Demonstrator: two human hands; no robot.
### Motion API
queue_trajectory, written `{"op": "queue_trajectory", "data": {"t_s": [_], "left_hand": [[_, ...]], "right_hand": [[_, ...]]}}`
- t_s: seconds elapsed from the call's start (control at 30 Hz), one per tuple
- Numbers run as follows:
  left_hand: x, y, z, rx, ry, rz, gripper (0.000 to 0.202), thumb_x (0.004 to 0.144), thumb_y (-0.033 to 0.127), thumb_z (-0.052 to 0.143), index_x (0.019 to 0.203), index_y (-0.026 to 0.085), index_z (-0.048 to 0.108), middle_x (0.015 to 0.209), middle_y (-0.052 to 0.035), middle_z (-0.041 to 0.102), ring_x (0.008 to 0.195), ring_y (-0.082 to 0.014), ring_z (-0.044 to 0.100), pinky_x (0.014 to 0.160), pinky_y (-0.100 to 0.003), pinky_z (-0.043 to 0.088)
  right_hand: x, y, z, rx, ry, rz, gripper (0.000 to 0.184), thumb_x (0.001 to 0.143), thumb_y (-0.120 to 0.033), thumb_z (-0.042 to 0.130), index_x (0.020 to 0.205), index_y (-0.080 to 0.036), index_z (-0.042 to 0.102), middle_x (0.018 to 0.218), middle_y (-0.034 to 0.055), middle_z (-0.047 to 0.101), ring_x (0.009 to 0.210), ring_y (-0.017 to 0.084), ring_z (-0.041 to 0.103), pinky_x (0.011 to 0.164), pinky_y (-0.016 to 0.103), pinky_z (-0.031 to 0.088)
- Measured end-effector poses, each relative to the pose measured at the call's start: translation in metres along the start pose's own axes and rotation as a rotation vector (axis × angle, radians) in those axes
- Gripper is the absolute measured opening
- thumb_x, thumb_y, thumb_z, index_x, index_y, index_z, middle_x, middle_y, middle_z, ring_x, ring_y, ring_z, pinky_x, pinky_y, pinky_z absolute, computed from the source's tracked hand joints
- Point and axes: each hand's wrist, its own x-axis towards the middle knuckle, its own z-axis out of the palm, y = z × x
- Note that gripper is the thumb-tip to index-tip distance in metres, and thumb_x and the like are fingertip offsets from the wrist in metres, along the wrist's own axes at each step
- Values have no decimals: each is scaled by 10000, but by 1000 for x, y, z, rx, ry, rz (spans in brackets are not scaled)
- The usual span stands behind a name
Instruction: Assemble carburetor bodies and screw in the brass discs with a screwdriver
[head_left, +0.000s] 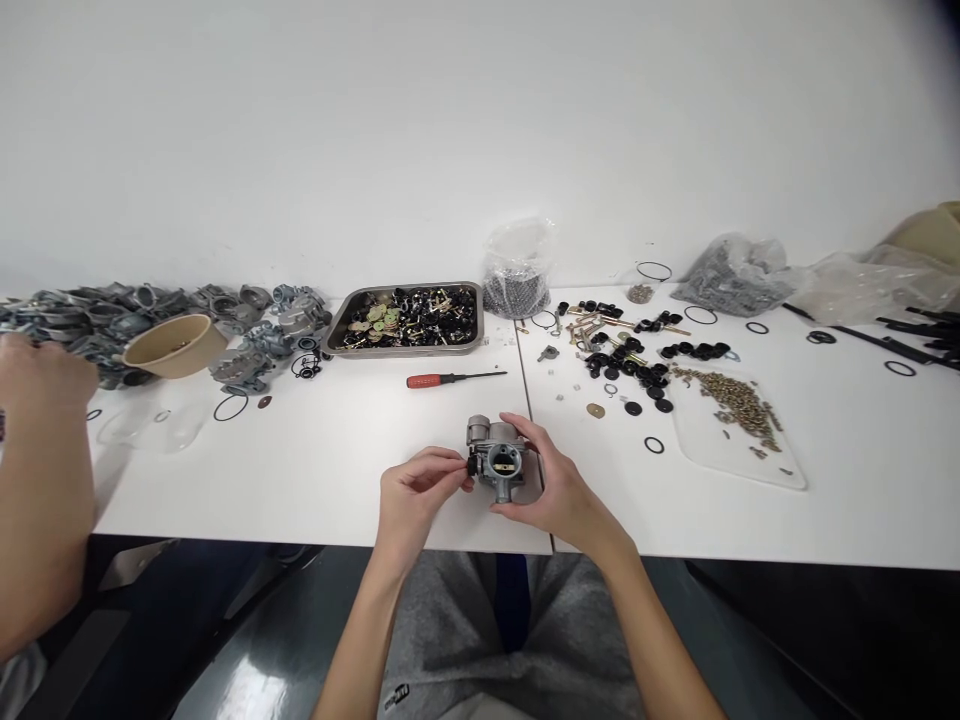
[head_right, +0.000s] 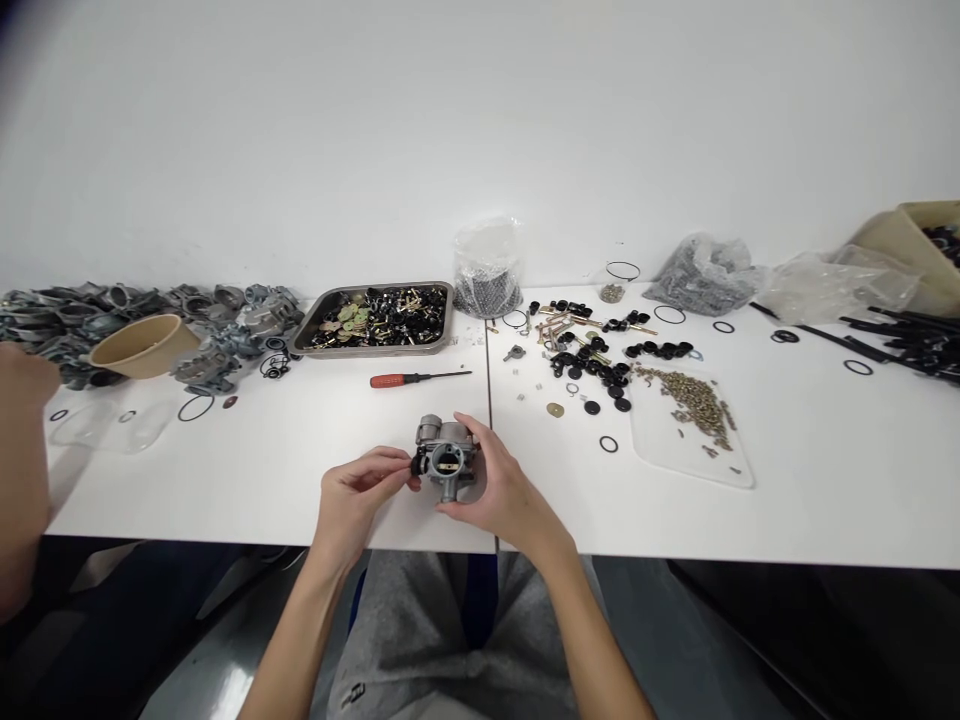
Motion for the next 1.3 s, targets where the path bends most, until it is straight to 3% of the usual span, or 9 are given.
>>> {"op": "queue_trajectory", "data": {"t_s": [0.17,0.3,0.37,0.47,0.67,0.83,1.0,1.13,1.3], "left_hand": [[17,14,-26,229,-41,55,176,798,289,709,936,182,733,859,-67,721,770,-197,685,773,-353,556],[75,26,-62,708,12,336,257,816,345,649,1033,219,705,1092,-87,684,954,-236,638,854,-406,517],[112,27,-73,946,-14,358,374,787,369,663,1127,215,678,1183,-108,640,1122,-291,569,962,-466,461],[154,20,-76,1088,-174,254,527,719,432,713,1182,184,667,1151,-133,630,1109,-321,559,981,-487,435],[169,12,-64,901,-334,195,312,725,432,702,886,168,737,938,-85,692,847,-225,624,777,-350,493],[169,34,-48,367,-248,166,297,724,362,747,889,121,695,692,-60,685,599,-152,602,596,-290,483],[183,46,-22,-133,-100,324,238,778,305,710,890,129,595,828,-66,690,489,-115,592,491,-269,463],[174,31,-10,-120,54,454,217,799,282,697,896,139,565,816,-38,681,461,-99,584,482,-262,478],[161,17,-4,-27,48,467,188,815,271,685,868,142,558,814,-41,678,489,-115,609,492,-276,508]], "right_hand": [[-3,-2,-2,21,-53,33,987,722,-460,784,1509,-394,193,1538,48,323,1385,288,375,1096,440,419],[-5,-5,-19,13,-104,70,1043,701,-550,779,1521,-424,145,1598,33,201,1441,328,271,1121,514,366],[1,-5,-34,5,-77,89,896,781,-563,704,1510,-431,201,1594,23,221,1438,329,276,1124,543,342],[22,-8,-64,3,-7,86,536,910,-553,536,1412,-395,433,1505,34,400,1358,309,405,1076,528,386],[80,-13,-99,40,71,-49,338,922,-492,537,1074,-227,680,1138,67,669,1075,229,613,974,400,460],[110,-7,-93,153,151,-101,334,910,-472,550,965,-169,679,952,73,700,860,174,641,796,322,501],[118,15,-81,238,343,-51,343,911,-463,531,888,-142,649,742,54,669,645,133,577,600,264,456],[115,30,-74,186,366,-27,326,914,-440,519,837,-149,645,667,31,639,587,122,542,577,255,432],[115,39,-62,11,307,22,320,936,-414,490,826,-164,656,663,13,631,579,119,538,577,253,401]]}}
